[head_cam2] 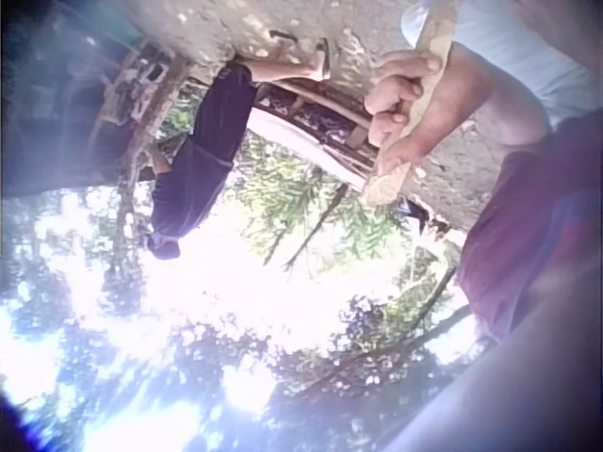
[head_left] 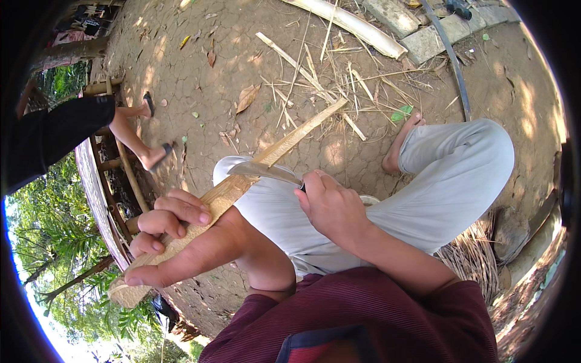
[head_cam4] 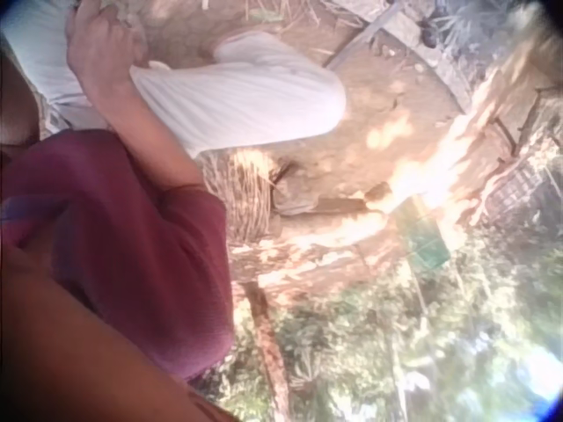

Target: The person carves a strip of bamboo with a knife, stripping away thin layers and smoothing the edges.

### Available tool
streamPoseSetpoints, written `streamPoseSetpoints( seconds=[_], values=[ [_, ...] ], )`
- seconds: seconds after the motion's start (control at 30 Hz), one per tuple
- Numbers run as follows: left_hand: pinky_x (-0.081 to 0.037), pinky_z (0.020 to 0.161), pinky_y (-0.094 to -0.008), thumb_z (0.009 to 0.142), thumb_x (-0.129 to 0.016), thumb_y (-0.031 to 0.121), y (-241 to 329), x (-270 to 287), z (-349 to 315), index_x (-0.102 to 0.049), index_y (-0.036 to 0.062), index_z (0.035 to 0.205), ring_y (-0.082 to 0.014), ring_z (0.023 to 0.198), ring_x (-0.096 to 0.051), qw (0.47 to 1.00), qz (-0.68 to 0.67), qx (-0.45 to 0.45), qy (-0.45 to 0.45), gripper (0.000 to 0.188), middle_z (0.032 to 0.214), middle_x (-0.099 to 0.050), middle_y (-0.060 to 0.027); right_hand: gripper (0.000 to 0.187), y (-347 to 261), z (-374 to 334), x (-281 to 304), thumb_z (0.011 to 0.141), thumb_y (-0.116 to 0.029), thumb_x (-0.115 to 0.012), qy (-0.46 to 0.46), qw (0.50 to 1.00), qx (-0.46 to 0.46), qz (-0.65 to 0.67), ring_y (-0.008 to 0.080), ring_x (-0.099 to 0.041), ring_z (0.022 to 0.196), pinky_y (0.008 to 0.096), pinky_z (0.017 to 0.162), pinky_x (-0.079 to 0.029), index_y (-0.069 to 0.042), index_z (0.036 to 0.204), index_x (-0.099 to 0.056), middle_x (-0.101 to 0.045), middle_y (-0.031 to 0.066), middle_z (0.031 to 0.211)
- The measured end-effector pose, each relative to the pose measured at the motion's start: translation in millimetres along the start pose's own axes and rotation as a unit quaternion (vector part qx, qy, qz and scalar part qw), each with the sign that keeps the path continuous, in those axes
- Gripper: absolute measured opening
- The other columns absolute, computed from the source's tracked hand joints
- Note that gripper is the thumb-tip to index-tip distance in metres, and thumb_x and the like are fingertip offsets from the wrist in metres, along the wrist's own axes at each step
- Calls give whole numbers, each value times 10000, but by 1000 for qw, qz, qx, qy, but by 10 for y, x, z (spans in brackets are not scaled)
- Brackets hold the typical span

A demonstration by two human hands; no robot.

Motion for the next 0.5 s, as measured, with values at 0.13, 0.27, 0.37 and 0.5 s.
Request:
streamPoseSetpoints(
  seconds=[0.13, 0.27, 0.37, 0.5],
  values=[
    [-189, 356, -224, 1014, -411, 633, -9, -4, 11, -348, 162, 825, -90, 380, -238, 1000, 13, 3, 7, 511, 587, -281, 10, 267, 9, 14, 5, 972, -284, -623, 48, 998, 16, -22, 355, -653, 546, 447, 463, -531, -40, 975, -516, -633, 148, 729],
    [-190, 351, -218, 1027, -382, 630, -9, 50, 18, -334, 160, 820, -92, 375, -244, 1000, 12, 0, 11, 516, 574, -280, 5, 282, 96, 51, -87, 988, -313, -599, 21, 998, -3, -61, 367, -646, 529, 460, 452, -523, -48, 962, -508, -635, 159, 712],
    [-218, 344, -210, 1053, -341, 588, -20, 135, 50, -293, 149, 820, -92, 363, -252, 1000, 19, 15, 12, 500, 555, -276, 3, 298, 151, 34, -132, 996, -335, -582, 0, 998, -21, -66, 382, -656, 551, 482, 479, -538, -50, 975, -497, -646, 179, 718],
    [-252, 339, -215, 1073, -297, 554, -2, 156, 106, -259, 142, 807, -94, 357, -275, 999, 7, 17, -35, 492, 537, -273, -2, 304, 186, -54, -142, 1022, -354, -535, -41, 995, -67, -53, 385, -675, 583, 509, 522, -549, -55, 1005, -486, -649, 199, 702]
  ],
)
Point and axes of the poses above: each hand's wrist, its own z-axis towards the middle knuckle, its own x-axis out of the back of the hand, y = z × x, the point moved 8 cm from there along z, towards the middle knuckle
